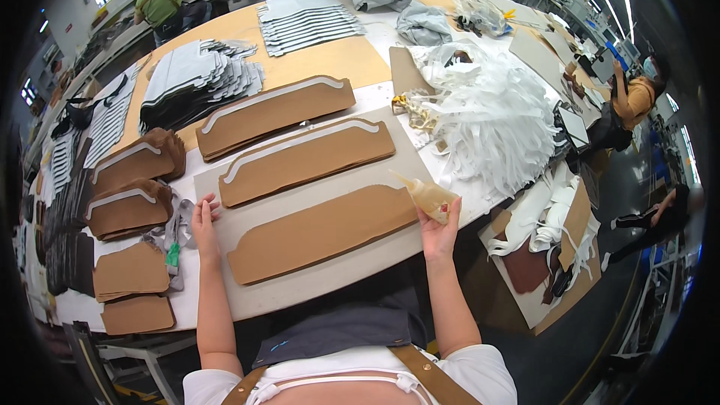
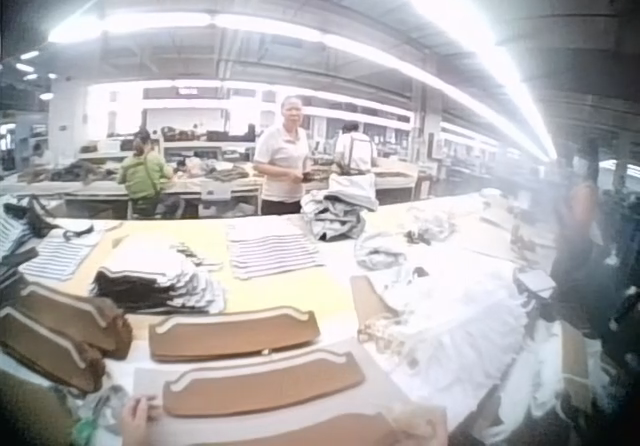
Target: Apply adhesive to leather components and fold the edges to create a hem.
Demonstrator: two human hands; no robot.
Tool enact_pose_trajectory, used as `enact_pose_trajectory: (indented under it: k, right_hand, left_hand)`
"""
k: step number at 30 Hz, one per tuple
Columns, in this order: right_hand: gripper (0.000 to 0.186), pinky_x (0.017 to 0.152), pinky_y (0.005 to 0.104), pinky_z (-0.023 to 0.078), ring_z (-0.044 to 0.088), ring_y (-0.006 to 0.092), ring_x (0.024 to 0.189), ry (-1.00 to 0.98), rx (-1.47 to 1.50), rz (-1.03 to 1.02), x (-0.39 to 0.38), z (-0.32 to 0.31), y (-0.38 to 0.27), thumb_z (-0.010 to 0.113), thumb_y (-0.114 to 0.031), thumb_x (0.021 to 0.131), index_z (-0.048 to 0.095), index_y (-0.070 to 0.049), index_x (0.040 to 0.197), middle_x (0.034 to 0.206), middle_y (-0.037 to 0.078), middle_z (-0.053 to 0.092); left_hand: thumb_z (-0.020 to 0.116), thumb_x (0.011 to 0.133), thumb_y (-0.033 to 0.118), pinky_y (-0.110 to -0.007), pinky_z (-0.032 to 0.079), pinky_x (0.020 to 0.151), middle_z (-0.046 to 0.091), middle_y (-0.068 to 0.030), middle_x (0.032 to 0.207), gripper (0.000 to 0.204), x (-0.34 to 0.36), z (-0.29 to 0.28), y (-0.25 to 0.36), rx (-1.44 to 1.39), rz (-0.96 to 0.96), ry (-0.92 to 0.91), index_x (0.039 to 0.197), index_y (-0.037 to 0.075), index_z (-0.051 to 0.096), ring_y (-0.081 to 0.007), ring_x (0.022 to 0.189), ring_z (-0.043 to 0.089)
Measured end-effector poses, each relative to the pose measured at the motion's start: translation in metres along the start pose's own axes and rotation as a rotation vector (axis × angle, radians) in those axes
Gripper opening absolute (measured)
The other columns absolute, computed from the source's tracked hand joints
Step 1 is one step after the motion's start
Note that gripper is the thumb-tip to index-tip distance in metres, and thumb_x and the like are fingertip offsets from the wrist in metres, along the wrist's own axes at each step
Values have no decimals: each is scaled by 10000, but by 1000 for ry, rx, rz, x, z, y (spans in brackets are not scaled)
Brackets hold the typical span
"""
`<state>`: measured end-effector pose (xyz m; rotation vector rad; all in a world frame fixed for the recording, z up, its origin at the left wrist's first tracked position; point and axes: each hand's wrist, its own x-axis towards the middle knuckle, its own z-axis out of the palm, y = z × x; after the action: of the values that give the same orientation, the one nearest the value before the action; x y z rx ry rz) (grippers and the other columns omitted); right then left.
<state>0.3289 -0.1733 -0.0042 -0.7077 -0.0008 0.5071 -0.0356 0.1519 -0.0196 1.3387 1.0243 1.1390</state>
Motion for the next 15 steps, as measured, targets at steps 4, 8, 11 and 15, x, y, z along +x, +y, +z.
enact_pose_trajectory:
  k: [4, 8, 11, 15]
  right_hand:
    - [525, 992, 419, 573, 644, 258, 1179, -17, -11, -5, -1, 0, 0, 591, -483, 1019, 549, -49, 1311, 1295, 109, 643]
    - [528, 996, 418, 567, 634, 250, 1192, -24, -15, -10, -2, 0, 1, 590, -485, 1019, 541, -55, 1321, 1305, 99, 634]
    - [529, 999, 416, 563, 625, 245, 1203, -25, -22, -9, -1, -1, 1, 589, -485, 1020, 536, -57, 1327, 1310, 94, 628]
    - [542, 1000, 409, 564, 625, 243, 1203, -41, -42, -13, 0, 1, 0, 585, -493, 1020, 533, -52, 1330, 1312, 99, 626]
  left_hand:
    - [497, 1087, 280, -242, 453, 831, 681, -23, 1176, 316, 2, -5, -4, -28, -6, 14, 1218, 48, 667, -85, 993, 589]
    - [499, 1087, 279, -246, 467, 842, 676, -29, 1210, 320, 4, -7, -6, -59, -33, 10, 1229, 40, 657, -90, 1003, 596]
    - [494, 1091, 266, -258, 474, 861, 658, -47, 1256, 324, 6, -10, -8, -101, -73, 9, 1274, 34, 627, -112, 1043, 601]
    - [495, 1090, 279, -266, 456, 901, 646, -42, 1281, 338, 5, -11, -5, -179, -94, -9, 1301, 42, 609, -110, 1067, 587]
